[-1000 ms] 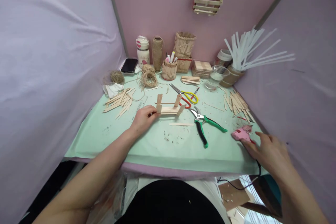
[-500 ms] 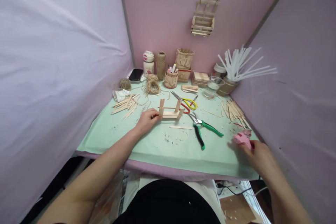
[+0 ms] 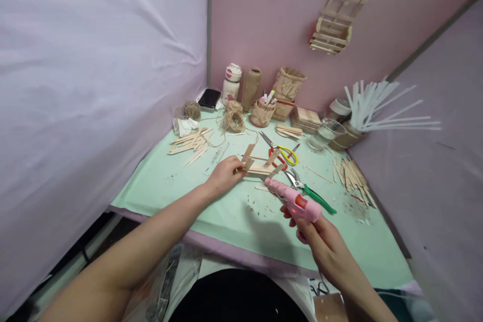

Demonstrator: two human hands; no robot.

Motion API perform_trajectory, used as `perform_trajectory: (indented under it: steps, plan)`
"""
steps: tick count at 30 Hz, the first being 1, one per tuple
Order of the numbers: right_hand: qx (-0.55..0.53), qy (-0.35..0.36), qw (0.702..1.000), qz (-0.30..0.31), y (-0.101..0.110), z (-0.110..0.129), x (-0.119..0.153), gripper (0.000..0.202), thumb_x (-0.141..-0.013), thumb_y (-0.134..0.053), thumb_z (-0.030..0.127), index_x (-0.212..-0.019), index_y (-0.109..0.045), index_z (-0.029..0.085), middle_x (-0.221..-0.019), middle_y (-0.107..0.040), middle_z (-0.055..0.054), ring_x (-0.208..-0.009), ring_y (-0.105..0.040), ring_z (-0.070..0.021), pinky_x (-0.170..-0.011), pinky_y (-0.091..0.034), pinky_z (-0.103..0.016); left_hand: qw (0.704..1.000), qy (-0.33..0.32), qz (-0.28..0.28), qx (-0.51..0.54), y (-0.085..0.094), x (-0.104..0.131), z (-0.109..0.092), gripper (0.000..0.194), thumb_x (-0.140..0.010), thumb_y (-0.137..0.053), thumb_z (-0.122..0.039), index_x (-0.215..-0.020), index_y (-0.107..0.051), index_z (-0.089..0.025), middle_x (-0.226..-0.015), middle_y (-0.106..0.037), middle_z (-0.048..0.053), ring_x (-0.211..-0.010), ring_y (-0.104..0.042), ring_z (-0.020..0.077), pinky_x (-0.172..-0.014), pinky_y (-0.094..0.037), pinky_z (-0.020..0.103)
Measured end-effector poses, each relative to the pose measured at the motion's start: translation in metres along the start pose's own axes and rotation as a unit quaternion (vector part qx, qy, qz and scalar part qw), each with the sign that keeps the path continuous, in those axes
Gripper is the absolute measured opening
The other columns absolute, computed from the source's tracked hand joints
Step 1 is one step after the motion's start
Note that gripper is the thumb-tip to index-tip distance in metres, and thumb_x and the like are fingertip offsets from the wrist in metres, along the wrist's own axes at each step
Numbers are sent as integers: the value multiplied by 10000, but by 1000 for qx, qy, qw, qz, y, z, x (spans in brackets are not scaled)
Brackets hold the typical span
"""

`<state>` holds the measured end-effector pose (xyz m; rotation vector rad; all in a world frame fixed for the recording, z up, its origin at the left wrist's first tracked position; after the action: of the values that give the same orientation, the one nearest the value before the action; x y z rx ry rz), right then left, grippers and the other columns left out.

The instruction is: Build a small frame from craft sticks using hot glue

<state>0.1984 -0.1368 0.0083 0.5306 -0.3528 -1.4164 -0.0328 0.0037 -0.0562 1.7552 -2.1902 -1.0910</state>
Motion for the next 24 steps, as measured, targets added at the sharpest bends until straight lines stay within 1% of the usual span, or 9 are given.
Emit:
perform_trajectory:
  steps: [2,4,9,13,15,21,24]
  plan:
    - [13,12,1000,0,-9,6,-13,379,-951,-441,524,-1005,-668,226,-808,-676,-58,-605,-558,-183,-526,-474,-284,1000,8,1,3,0,0,-1,102,-796,-631,-138,-793,-721,-186,-790,-597,18,-728,-552,149,-701,-444,271]
    - [40,29,999,1,-14,10,-22,357,-962,-433,501,-983,-657,224,-754,-645,-39,-585,-531,-174,-541,-467,-284,1000,17,4,4,1,0,-2,134,-796,-623,-117,-822,-731,-191,-799,-603,19,-746,-563,155,-715,-447,277]
    - [89,56,994,14,-18,15,-36,301,-980,-428,440,-994,-639,225,-821,-653,-41,-680,-571,-181,-608,-472,-281,999,42,15,-2,4,0,-5,158,-824,-618,-112,-862,-746,-196,-833,-613,33,-807,-600,174,-752,-463,287]
    - [111,55,992,12,-22,18,-43,303,-978,-431,450,-910,-621,223,-764,-630,-34,-658,-558,-179,-600,-466,-279,998,52,22,-4,5,1,-7,173,-838,-610,-110,-893,-750,-195,-866,-626,45,-875,-618,195,-793,-471,301]
    - [118,55,991,12,-24,19,-46,312,-976,-431,462,-880,-607,223,-767,-632,-38,-663,-559,-179,-598,-465,-276,998,54,31,-8,5,1,-7,173,-841,-610,-118,-905,-750,-195,-872,-629,47,-885,-618,200,-797,-473,303]
    - [136,48,989,8,-26,19,-50,293,-975,-440,437,-869,-590,209,-753,-623,-27,-664,-560,-168,-611,-467,-262,998,50,43,-12,5,0,-7,152,-864,-615,-164,-926,-750,-194,-883,-629,43,-892,-615,192,-803,-468,293]
    - [138,56,989,10,-28,17,-52,285,-972,-438,427,-877,-591,207,-777,-629,-31,-686,-578,-168,-616,-476,-255,997,58,49,-12,6,0,-8,153,-870,-620,-172,-945,-752,-194,-880,-627,42,-883,-616,184,-797,-465,285]
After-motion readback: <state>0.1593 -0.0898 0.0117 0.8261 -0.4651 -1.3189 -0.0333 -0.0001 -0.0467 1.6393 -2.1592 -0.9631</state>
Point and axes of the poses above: each hand's wrist, its own x-axis away from the middle knuckle, its own y-axis out of the back of the hand, z = x × y, the point moved 1 cm from there along -x, towards the middle knuckle
